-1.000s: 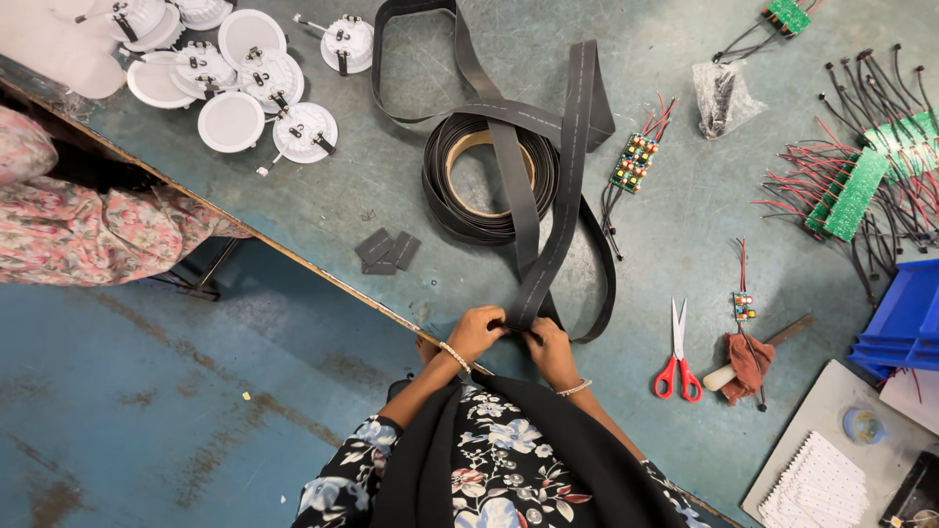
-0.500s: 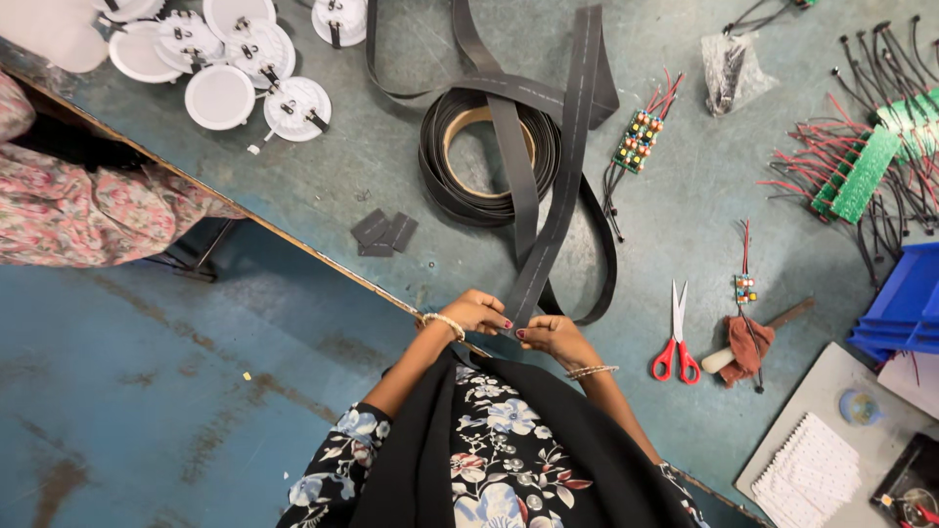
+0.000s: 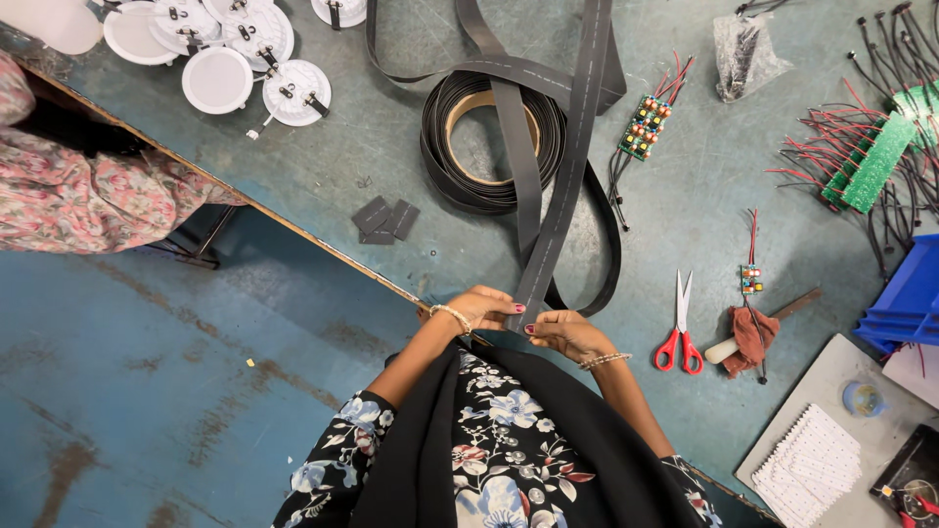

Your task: The person repeatedly measures and cuts short segments from a long black strap using red-handled scissors. The cut pieces are placed on the table. A coworker assembles white circular components nearby.

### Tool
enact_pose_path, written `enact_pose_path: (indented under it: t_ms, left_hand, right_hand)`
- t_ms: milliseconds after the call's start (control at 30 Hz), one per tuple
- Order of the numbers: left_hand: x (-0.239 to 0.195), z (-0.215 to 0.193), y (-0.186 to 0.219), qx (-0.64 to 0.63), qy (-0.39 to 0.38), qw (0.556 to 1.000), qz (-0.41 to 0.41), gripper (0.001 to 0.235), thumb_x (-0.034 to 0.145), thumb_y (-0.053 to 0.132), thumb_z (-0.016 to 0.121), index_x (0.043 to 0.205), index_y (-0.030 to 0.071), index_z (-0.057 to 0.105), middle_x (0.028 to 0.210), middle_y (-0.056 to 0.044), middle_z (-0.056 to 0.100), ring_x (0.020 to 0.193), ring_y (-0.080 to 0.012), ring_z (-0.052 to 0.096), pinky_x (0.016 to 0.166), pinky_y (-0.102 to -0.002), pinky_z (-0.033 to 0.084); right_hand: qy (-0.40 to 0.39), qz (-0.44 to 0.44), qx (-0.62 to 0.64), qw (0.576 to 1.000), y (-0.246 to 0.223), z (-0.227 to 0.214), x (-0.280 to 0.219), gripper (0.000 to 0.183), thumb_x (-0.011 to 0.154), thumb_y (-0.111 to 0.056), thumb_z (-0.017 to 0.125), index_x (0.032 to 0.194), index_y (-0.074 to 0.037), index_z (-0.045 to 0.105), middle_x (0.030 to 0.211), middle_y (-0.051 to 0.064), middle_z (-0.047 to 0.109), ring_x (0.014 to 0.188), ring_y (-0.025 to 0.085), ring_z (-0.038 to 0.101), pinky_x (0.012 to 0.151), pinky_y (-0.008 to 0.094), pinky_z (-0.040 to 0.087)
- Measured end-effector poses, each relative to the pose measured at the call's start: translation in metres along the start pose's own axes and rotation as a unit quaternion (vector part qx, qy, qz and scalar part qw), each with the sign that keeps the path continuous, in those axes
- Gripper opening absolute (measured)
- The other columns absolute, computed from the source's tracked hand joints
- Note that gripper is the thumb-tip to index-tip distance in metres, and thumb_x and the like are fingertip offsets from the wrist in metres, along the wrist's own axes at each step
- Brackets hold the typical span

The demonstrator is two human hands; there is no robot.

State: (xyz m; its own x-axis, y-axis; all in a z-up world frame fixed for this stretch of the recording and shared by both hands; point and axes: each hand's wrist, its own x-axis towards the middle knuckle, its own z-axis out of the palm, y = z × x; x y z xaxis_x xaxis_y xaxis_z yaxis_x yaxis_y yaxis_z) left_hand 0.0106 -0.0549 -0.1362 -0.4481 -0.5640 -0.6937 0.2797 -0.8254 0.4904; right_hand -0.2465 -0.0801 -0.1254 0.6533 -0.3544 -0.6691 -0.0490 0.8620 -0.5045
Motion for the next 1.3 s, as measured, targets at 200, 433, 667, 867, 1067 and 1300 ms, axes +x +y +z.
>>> enact_pose_path:
  t_ms: [200, 433, 667, 867, 1067, 1300]
  left_hand:
    - [0.013, 0.003, -0.012, 0.017, 0.073, 0.997, 0.013, 0.026, 0.083, 0.012, 0.084, 0.103, -0.001, 0.074, 0.097, -0.010, 0.076, 0.084, -0.0165, 0.074, 0.077, -0.031, 0.062]
    - [0.023, -0.002, -0.022, -0.064, 0.037, 0.997, 0.010, 0.030, 0.081, 0.003, 0.081, 0.107, -0.009, 0.071, 0.100, -0.016, 0.077, 0.086, -0.0213, 0.077, 0.080, -0.033, 0.065]
    - [0.027, -0.001, -0.031, -0.085, 0.051, 0.995, -0.010, 0.027, 0.083, 0.003, 0.080, 0.106, -0.006, 0.070, 0.099, -0.014, 0.076, 0.085, -0.0221, 0.076, 0.079, -0.034, 0.065]
    - [0.030, 0.000, -0.034, -0.116, 0.037, 0.992, -0.025, 0.023, 0.083, 0.002, 0.079, 0.103, -0.007, 0.070, 0.096, -0.013, 0.076, 0.085, -0.0224, 0.076, 0.080, -0.035, 0.066]
    - [0.036, -0.002, -0.040, -0.144, 0.044, 0.988, -0.031, 0.020, 0.085, 0.001, 0.077, 0.102, -0.007, 0.070, 0.095, -0.014, 0.075, 0.085, -0.0222, 0.076, 0.082, -0.036, 0.066]
    - [0.030, 0.008, -0.041, 0.022, 0.056, 0.975, 0.215, 0.021, 0.089, -0.003, 0.062, 0.107, 0.001, 0.072, 0.102, -0.013, 0.077, 0.091, -0.0190, 0.077, 0.084, -0.031, 0.064]
  right_hand:
    - [0.070, -0.105, -0.077, 0.989, -0.002, 0.024, -0.024, 0.021, 0.092, -0.003, 0.070, 0.112, 0.000, 0.065, 0.106, 0.012, 0.069, 0.091, 0.016, 0.070, 0.083, 0.027, 0.061]
    - [0.215, -0.358, -0.426, 0.803, -0.012, 0.075, -0.065, 0.045, 0.086, 0.005, 0.066, 0.129, -0.005, 0.060, 0.126, 0.014, 0.058, 0.104, 0.023, 0.069, 0.088, 0.030, 0.059]
    - [0.248, -0.458, -0.571, 0.634, -0.025, 0.091, -0.069, 0.041, 0.078, 0.001, 0.074, 0.119, -0.003, 0.068, 0.116, 0.011, 0.062, 0.106, 0.032, 0.059, 0.092, 0.041, 0.049]
    - [0.259, -0.466, -0.582, 0.615, -0.019, 0.082, -0.056, 0.035, 0.078, 0.005, 0.071, 0.112, -0.001, 0.070, 0.108, 0.010, 0.064, 0.100, 0.029, 0.060, 0.087, 0.039, 0.052]
    - [0.247, -0.475, -0.573, 0.620, -0.012, 0.073, -0.047, 0.033, 0.076, 0.008, 0.068, 0.108, -0.001, 0.070, 0.105, 0.008, 0.066, 0.100, 0.028, 0.061, 0.086, 0.037, 0.053]
    - [0.283, -0.441, -0.545, 0.655, -0.002, 0.065, -0.045, 0.036, 0.073, 0.009, 0.070, 0.106, -0.004, 0.071, 0.105, 0.008, 0.066, 0.100, 0.029, 0.061, 0.086, 0.039, 0.052]
